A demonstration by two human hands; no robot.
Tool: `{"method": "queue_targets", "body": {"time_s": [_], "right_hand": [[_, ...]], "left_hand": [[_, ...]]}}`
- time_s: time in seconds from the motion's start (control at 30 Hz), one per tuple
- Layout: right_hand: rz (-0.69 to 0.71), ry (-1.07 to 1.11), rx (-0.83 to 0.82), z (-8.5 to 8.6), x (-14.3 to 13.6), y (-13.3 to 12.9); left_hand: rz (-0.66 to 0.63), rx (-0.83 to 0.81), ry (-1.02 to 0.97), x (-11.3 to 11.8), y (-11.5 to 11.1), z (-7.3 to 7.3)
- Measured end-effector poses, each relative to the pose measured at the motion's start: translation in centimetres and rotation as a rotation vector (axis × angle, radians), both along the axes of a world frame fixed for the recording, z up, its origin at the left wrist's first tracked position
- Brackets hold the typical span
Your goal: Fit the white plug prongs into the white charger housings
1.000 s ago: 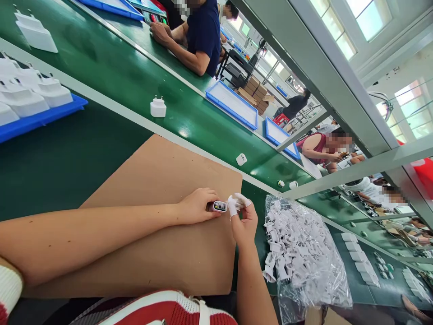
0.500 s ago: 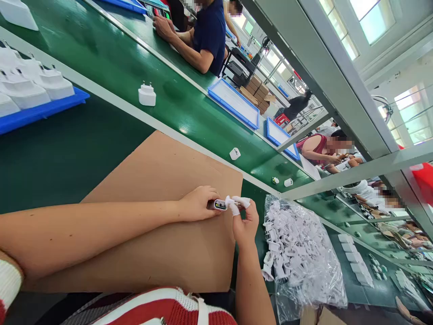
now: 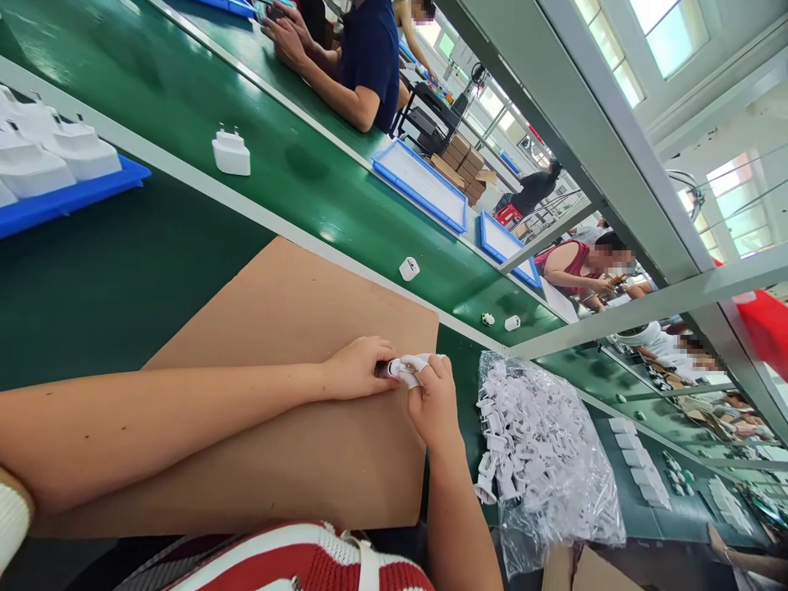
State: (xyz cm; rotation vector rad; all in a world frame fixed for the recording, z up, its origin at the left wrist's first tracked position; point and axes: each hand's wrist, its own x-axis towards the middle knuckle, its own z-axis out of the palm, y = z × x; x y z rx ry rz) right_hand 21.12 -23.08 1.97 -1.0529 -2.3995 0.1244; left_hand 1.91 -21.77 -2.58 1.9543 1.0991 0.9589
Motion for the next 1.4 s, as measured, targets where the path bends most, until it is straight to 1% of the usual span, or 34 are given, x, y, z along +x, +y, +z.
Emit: {"method": "queue_targets", "body": {"time_s": [0.07,0.2,0.3,0.43,0.67,0.87,0.93,1.03,1.1,1.17,1.23,1.27,1.33,1.4], "right_hand": [[0.001,-0.048,0.002,0.1,-0.1,0.1],[0.005,-0.124,0.082,0.0,-0.3,0.2],[0.001,-0.11,0.119,-0.1,-0.2,0.2],[-0.003,-0.076,0.103,-0.1,-0.1,0.2],[-0.017,-0.117,0.077,-0.2,-0.1,0.9],[0.015,-0.19,0.098,0.5,-0.4,1.1],[0.0,-0.21,0.079,0.5,-0.5,1.2],[-0.055,-0.187,0.007,0.2,-0.6,1.5],[-0.087,-0.135,-0.037,-0.3,-0.5,1.4],[-0.111,-0.037,-0.069,-0.7,-0.2,1.0],[-0.141,0.064,-0.086,-1.1,0.4,0.4],[-0.172,0.106,-0.086,-1.3,0.8,0.0],[-0.255,0.164,-0.086,-1.8,1.8,-0.7],[-0.326,0.19,-0.112,-2.1,2.8,-1.1]], "left_hand": [[-0.005,-0.006,-0.007,0.0,0.1,-0.1],[-0.014,0.003,-0.003,0.1,0.2,-0.3],[-0.022,0.006,-0.014,0.1,0.2,-0.5],[-0.026,0.009,-0.019,0.1,0.3,-0.6],[-0.02,0.011,-0.011,0.0,0.1,-0.4],[-0.021,0.009,-0.016,0.0,0.3,-0.6],[-0.019,0.008,-0.015,0.0,0.3,-0.6],[0.0,0.0,-0.005,0.0,0.1,-0.6],[0.016,-0.005,0.017,0.1,-0.2,-0.3],[0.01,-0.03,0.053,0.3,-0.2,0.0],[0.038,-0.073,0.093,0.5,0.7,0.5],[0.073,-0.086,0.113,0.5,1.6,0.8],[0.185,-0.084,0.156,0.4,4.3,1.5],[0.308,-0.052,0.209,0.1,7.9,2.2]]}}
